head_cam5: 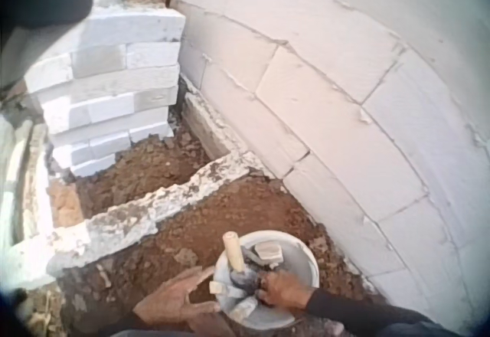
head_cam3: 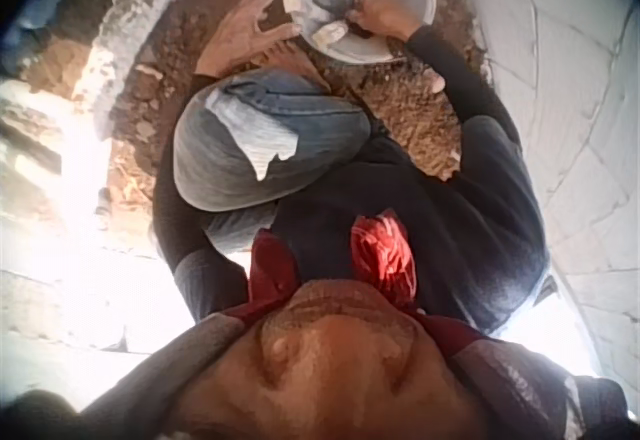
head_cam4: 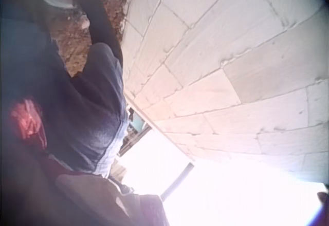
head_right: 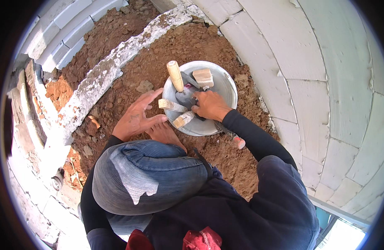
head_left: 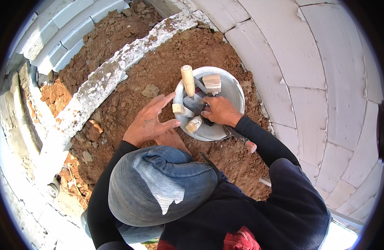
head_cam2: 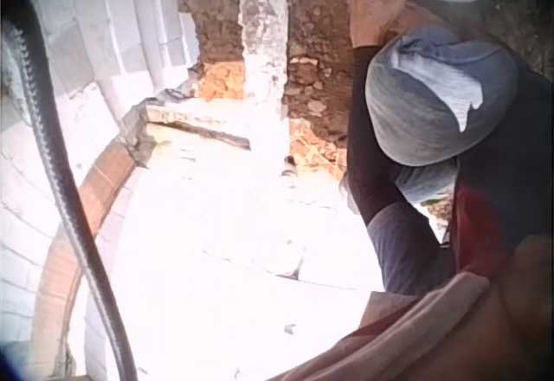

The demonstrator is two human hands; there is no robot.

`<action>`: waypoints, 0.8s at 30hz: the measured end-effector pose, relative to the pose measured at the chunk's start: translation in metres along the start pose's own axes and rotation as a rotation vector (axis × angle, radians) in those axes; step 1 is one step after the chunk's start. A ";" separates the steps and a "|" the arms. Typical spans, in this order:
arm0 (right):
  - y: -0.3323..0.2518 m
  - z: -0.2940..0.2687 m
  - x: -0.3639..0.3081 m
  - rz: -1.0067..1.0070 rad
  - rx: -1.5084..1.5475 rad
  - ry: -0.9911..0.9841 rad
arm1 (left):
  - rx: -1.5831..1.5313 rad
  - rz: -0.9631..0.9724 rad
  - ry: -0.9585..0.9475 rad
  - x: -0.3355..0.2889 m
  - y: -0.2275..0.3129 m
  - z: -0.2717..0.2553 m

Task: The person uses a measuring tape to check distances along a concrete foundation, makes marks with a pencil, uses a hammer to drive a nail into the concrete, and ties a string between points.

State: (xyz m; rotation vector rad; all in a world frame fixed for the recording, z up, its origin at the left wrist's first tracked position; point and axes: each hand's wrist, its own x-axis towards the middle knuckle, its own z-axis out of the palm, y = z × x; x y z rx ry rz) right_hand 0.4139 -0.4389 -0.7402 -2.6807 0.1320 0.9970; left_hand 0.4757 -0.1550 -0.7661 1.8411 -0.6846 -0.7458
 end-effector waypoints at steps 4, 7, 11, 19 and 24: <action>0.002 -0.012 -0.004 -0.010 -0.189 0.025 | -0.155 0.044 -0.037 0.013 -0.009 0.027; -0.007 -0.025 -0.016 0.046 -0.432 0.013 | -0.157 0.002 0.015 0.015 -0.002 0.027; 0.007 -0.032 -0.026 0.052 -0.356 -0.195 | -0.193 0.065 -0.044 0.017 -0.010 0.031; 0.016 -0.056 -0.092 0.018 -0.163 -0.061 | 0.026 0.212 0.065 0.024 -0.013 0.032; 0.022 -0.041 -0.109 -0.035 -0.116 -0.012 | 0.061 0.233 0.053 0.025 -0.012 0.034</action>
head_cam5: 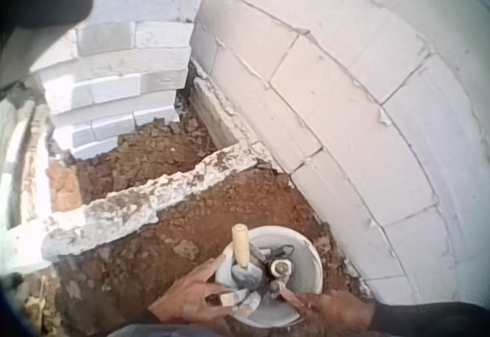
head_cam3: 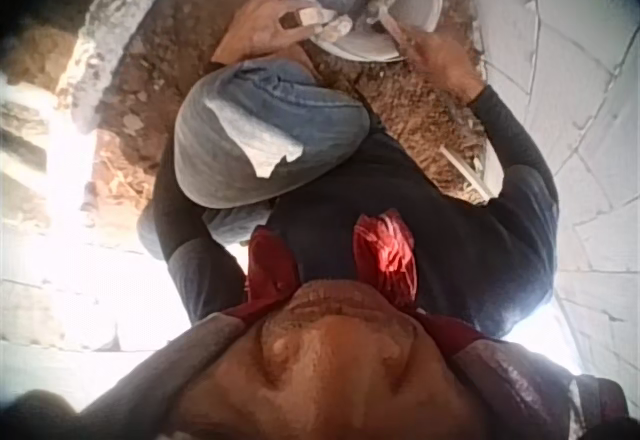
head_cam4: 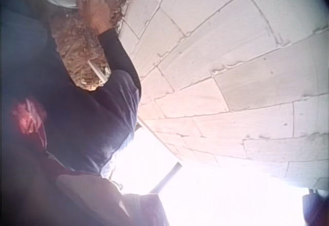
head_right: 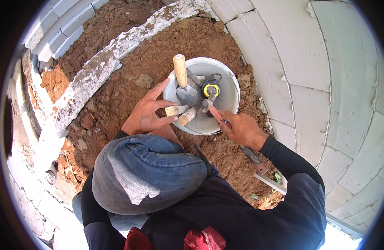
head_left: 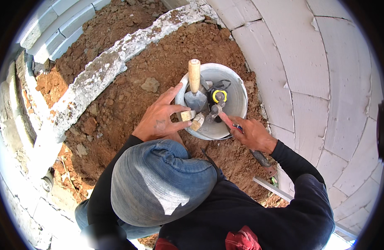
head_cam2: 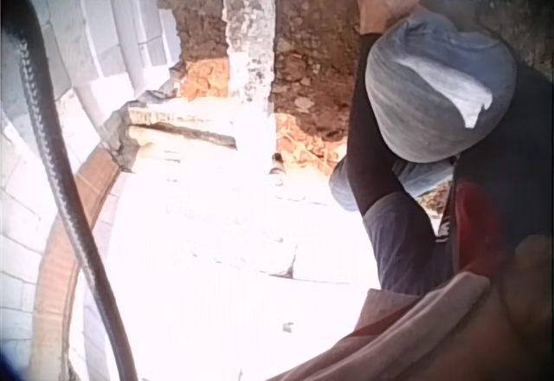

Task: The person uses a measuring tape to check distances along a concrete foundation, makes marks with a pencil, uses a hammer to drive a nail into the concrete, and ties a string between points.

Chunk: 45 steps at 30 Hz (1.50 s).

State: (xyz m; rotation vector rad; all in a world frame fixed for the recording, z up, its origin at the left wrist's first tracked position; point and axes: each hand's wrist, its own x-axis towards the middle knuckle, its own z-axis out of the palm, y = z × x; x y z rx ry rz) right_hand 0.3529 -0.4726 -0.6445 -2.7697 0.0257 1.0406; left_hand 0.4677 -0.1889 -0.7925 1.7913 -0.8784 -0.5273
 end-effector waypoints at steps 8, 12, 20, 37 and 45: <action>-0.027 0.025 0.016 -0.082 -0.207 0.067 | 0.026 0.042 -0.046 -0.002 -0.001 0.000; -0.030 0.031 0.032 -0.167 -0.267 -0.034 | -0.046 0.022 -0.065 -0.004 -0.001 0.000; -0.008 0.050 0.105 -0.111 -0.135 0.189 | -0.075 -0.001 -0.084 -0.003 0.002 -0.001; -0.006 0.051 0.121 0.047 -0.270 -0.057 | -0.066 0.024 -0.001 -0.005 0.001 -0.008; 0.024 0.043 0.087 -0.037 -0.248 0.075 | -0.082 0.030 0.244 0.064 0.007 -0.031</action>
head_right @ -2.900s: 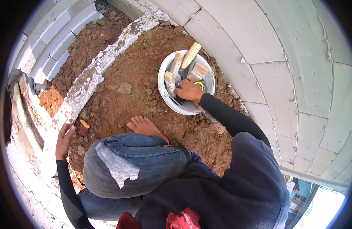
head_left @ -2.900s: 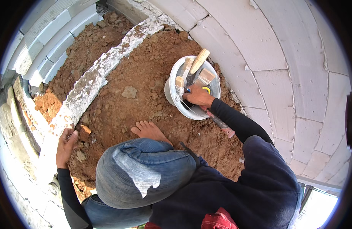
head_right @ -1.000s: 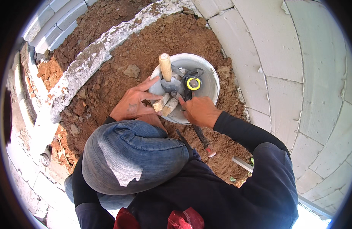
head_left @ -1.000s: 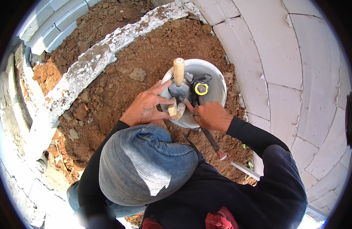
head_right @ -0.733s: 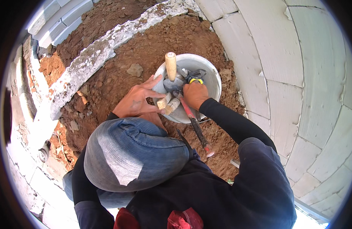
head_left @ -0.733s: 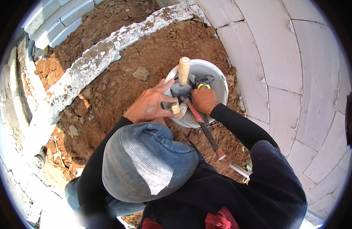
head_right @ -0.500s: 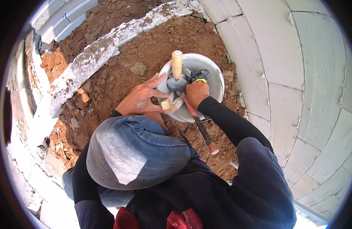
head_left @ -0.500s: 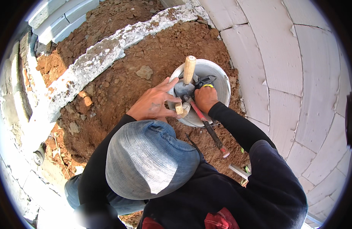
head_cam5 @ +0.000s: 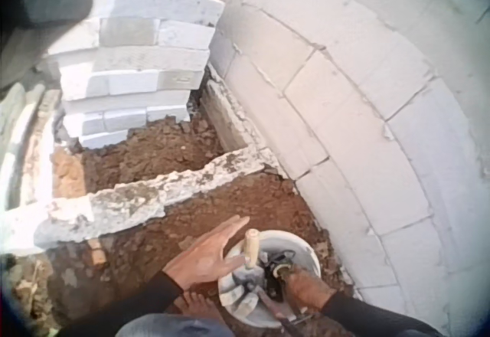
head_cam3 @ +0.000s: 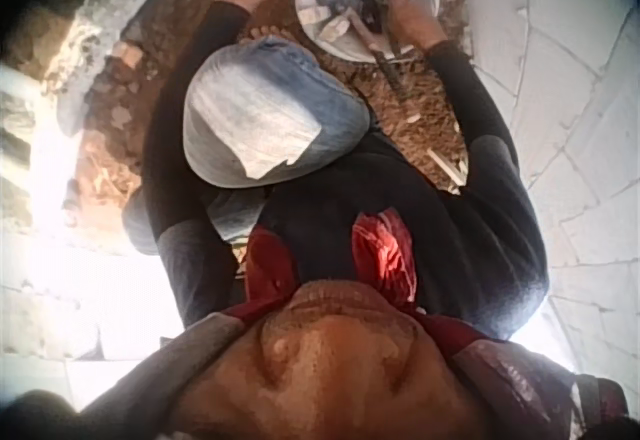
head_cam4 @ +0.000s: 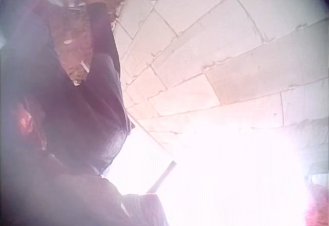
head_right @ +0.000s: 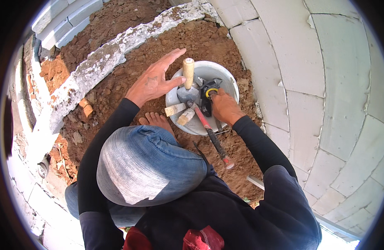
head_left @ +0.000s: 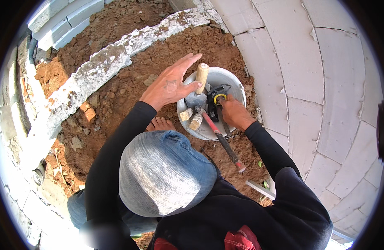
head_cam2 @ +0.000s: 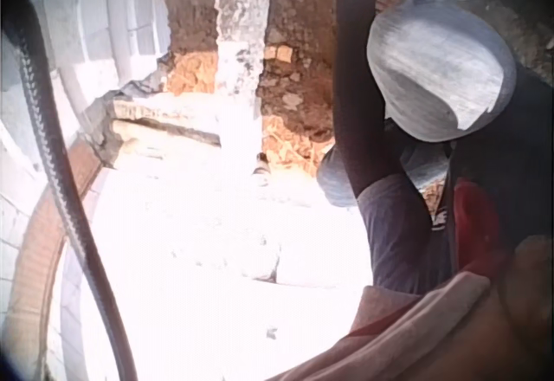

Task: The person uses a measuring tape to check distances along a concrete foundation, makes marks with a pencil, uses a hammer to drive a nail into the concrete, and ties a string between points.

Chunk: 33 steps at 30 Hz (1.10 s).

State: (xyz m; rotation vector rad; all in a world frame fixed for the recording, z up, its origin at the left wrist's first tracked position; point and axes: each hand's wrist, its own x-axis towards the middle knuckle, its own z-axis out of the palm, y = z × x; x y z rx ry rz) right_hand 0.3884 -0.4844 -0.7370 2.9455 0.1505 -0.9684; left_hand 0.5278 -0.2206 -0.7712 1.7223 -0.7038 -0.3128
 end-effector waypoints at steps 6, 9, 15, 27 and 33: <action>-0.001 -0.016 -0.018 0.143 -0.138 0.110 | -0.134 -0.137 -0.169 0.017 0.019 0.018; -0.036 -0.016 -0.001 -0.055 -0.164 0.248 | -0.215 -0.066 -0.032 0.009 0.015 0.010; -0.030 0.021 0.036 -0.006 -0.066 0.105 | -0.060 0.097 0.104 0.000 0.042 -0.017; -0.037 0.030 0.047 -0.081 -0.134 0.109 | -0.345 0.093 0.472 -0.003 0.105 -0.115; -0.045 0.042 0.072 -0.243 -0.284 0.091 | -0.178 0.113 0.810 -0.027 0.078 -0.184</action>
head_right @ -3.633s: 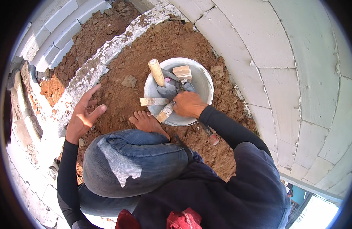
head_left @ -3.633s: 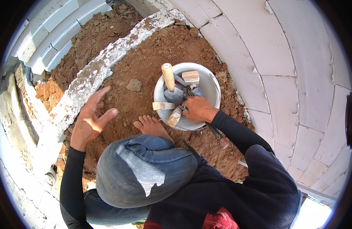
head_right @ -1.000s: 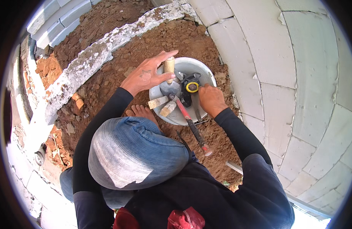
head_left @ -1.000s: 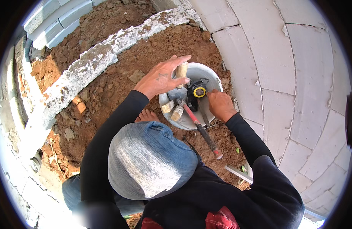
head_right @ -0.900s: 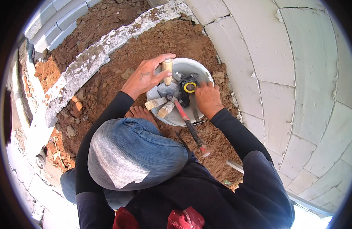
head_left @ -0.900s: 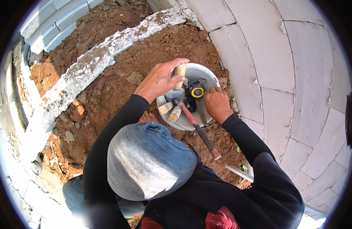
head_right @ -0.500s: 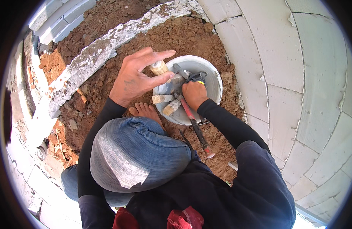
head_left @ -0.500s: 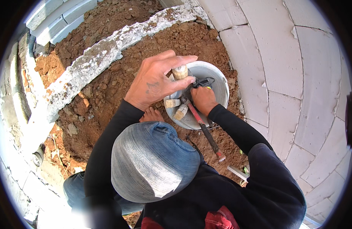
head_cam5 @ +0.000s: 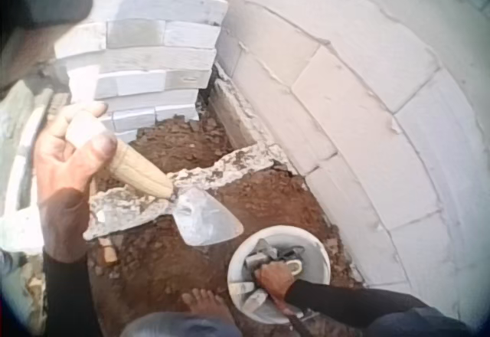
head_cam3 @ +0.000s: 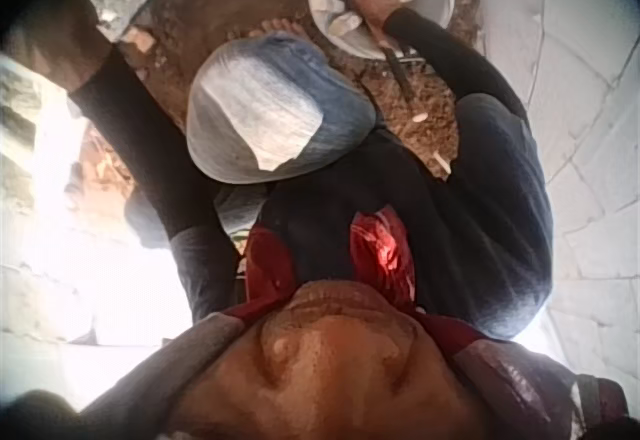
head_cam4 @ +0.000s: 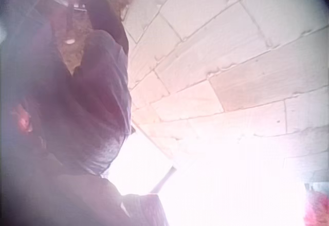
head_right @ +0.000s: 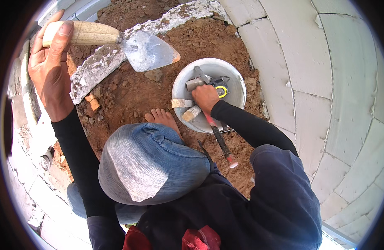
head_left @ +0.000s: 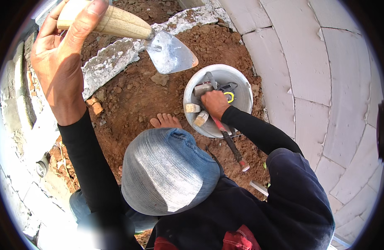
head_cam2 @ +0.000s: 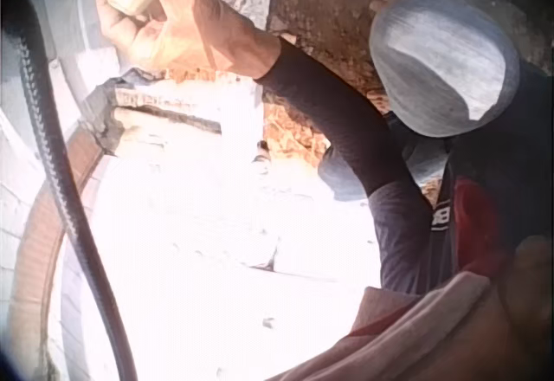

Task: The person uses a measuring tape to check distances along a concrete foundation, makes marks with a pencil, uses a hammer to drive a nail into the concrete, and ties a string between points.

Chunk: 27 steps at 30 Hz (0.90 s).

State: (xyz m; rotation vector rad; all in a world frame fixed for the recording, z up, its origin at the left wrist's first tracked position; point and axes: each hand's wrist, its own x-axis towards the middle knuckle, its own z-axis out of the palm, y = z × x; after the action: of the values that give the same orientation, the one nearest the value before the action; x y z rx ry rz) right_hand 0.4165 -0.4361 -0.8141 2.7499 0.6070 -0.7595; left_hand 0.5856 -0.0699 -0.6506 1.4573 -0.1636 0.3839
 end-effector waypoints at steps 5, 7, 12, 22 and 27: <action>0.006 0.011 0.016 -0.077 -0.065 -0.014 | 0.030 -0.021 -0.001 -0.005 0.006 -0.007; 0.009 0.016 0.021 -0.004 -0.065 -0.039 | -0.025 -0.036 0.009 -0.006 0.009 -0.003; 0.014 0.012 0.017 -0.076 -0.142 -0.057 | 0.027 0.009 0.088 -0.014 0.021 0.020; 0.024 0.018 0.026 -0.363 -0.216 -0.081 | 0.036 0.043 0.038 -0.017 0.016 0.017; 0.030 0.016 0.021 -0.326 -0.203 -0.114 | -0.014 -0.138 -0.112 -0.022 0.017 0.027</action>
State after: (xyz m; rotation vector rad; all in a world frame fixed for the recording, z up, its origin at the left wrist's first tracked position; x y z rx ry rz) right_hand 0.4388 -0.4611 -0.8354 2.4339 1.0610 -0.8610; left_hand 0.5620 -0.0986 -0.6393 1.4679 -0.1542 0.1893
